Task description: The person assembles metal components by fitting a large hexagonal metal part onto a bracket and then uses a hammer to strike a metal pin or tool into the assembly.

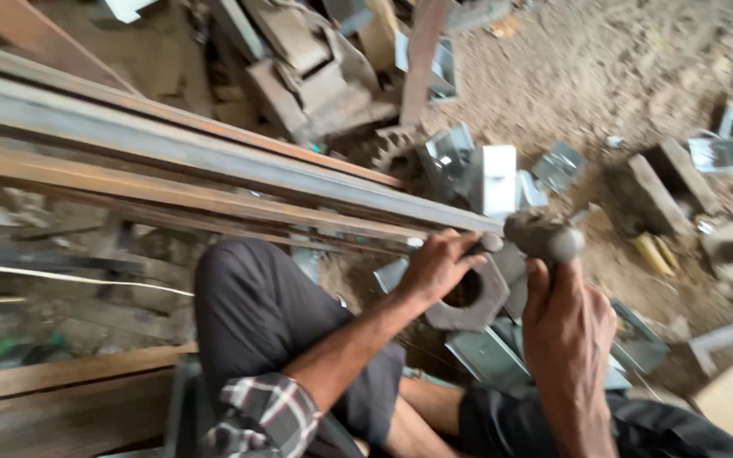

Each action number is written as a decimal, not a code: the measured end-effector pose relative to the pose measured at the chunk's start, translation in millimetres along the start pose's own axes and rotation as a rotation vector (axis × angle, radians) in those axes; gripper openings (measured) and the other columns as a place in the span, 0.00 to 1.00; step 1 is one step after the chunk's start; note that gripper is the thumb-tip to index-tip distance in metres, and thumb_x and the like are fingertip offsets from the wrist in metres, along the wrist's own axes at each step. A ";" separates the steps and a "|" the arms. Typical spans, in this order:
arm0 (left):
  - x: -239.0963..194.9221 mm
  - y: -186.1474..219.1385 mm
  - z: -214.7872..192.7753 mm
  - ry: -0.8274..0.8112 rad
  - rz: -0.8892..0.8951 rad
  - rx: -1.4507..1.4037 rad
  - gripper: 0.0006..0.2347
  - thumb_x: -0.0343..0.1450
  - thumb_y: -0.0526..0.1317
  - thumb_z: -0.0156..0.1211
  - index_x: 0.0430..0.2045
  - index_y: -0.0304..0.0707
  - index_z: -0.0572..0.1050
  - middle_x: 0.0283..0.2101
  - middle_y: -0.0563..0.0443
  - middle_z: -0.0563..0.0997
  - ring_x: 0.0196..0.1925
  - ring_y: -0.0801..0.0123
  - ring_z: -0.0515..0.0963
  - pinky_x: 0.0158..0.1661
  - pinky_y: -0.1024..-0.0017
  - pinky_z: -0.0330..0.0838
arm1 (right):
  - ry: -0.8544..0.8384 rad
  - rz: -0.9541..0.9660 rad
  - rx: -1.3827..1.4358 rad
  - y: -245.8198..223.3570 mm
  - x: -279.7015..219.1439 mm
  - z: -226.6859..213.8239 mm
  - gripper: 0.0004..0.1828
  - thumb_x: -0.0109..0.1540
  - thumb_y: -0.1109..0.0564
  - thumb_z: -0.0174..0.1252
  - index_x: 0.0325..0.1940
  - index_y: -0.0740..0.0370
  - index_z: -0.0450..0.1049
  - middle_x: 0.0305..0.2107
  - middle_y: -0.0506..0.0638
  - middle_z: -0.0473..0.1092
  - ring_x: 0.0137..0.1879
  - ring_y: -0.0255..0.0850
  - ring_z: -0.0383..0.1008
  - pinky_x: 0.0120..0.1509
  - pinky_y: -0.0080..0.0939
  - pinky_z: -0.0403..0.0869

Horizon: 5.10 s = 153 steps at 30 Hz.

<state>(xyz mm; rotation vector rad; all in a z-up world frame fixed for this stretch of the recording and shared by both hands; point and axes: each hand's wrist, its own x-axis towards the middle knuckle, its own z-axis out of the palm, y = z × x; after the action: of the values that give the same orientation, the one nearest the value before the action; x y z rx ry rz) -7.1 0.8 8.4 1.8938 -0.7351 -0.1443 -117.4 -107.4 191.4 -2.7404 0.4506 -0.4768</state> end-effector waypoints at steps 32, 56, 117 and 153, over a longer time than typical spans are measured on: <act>18.1 20.5 -32.6 -0.059 -0.061 -0.050 0.15 0.66 0.35 0.72 0.44 0.32 0.78 0.37 0.42 0.87 0.40 0.60 0.88 0.40 0.64 0.80 | 0.047 1.059 1.499 122.9 -89.3 51.3 0.22 0.73 0.35 0.41 0.43 0.56 0.64 0.21 0.38 0.50 0.23 0.27 0.46 0.24 0.28 0.50; 16.6 18.1 -26.5 -0.075 -0.018 -0.018 0.13 0.67 0.36 0.72 0.43 0.32 0.78 0.35 0.43 0.87 0.37 0.61 0.88 0.35 0.65 0.80 | 0.044 1.112 1.477 116.9 -83.9 46.7 0.23 0.73 0.35 0.38 0.42 0.55 0.63 0.21 0.39 0.50 0.23 0.27 0.45 0.24 0.28 0.50; 6.8 8.4 -12.0 -0.029 0.036 0.101 0.16 0.68 0.42 0.72 0.47 0.35 0.80 0.36 0.40 0.83 0.37 0.52 0.84 0.41 0.60 0.79 | -0.027 0.822 1.115 71.1 -72.3 34.3 0.17 0.75 0.44 0.42 0.45 0.59 0.65 0.21 0.41 0.57 0.21 0.30 0.51 0.23 0.34 0.54; -2.9 -1.9 -4.6 0.084 0.162 0.072 0.16 0.71 0.42 0.67 0.52 0.41 0.77 0.41 0.39 0.84 0.43 0.51 0.84 0.43 0.60 0.79 | -0.093 0.173 0.031 -8.5 -15.8 23.5 0.14 0.75 0.52 0.46 0.46 0.68 0.66 0.16 0.58 0.68 0.16 0.45 0.63 0.19 0.46 0.61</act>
<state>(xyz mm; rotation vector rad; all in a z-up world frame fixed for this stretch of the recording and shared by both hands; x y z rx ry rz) -6.7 6.5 8.1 1.8871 -0.8413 0.0642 -120.7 -88.1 169.3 -2.6507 0.6436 -0.3089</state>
